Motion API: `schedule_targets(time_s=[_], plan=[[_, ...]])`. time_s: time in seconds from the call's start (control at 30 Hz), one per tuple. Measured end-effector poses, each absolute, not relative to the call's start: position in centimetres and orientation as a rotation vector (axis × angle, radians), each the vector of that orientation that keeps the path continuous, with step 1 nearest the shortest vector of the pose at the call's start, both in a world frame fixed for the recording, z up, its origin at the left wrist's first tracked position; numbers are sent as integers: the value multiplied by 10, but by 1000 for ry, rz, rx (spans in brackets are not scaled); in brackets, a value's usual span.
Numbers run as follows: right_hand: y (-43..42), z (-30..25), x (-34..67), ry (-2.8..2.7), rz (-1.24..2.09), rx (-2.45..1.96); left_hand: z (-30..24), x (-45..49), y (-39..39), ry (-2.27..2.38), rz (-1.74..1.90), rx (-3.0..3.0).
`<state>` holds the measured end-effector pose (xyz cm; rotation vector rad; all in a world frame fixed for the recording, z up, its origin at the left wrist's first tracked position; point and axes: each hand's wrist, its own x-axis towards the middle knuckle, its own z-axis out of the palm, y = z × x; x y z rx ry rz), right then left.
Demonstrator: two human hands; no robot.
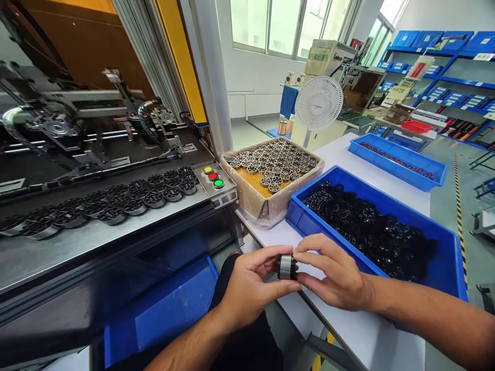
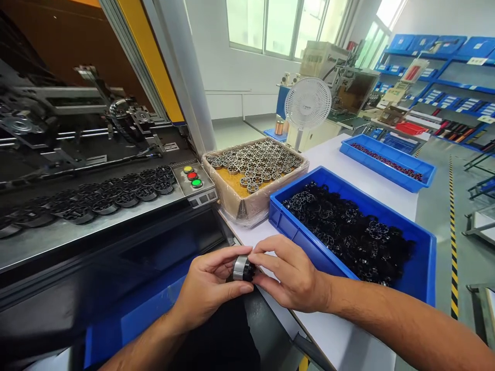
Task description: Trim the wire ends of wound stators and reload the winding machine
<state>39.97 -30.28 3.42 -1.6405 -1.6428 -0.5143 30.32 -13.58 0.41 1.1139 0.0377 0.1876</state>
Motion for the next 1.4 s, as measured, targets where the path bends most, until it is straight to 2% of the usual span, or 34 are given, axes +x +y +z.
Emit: schedule_targets(time_s=[0.87,1.07,1.27,1.4], plan=[[-305,32,406,-1784,-605,-1664,6,303,-134,22,143,1052],[-305,34,406,-1834,-685,-1668,5,302,-136,37,85,1065],[-305,36,405,-1868,-902,-1694,2,303,-136,-37,63,1076],[-302,29,403,-1891,-897,-1719,-2,299,-140,-108,101,1151]])
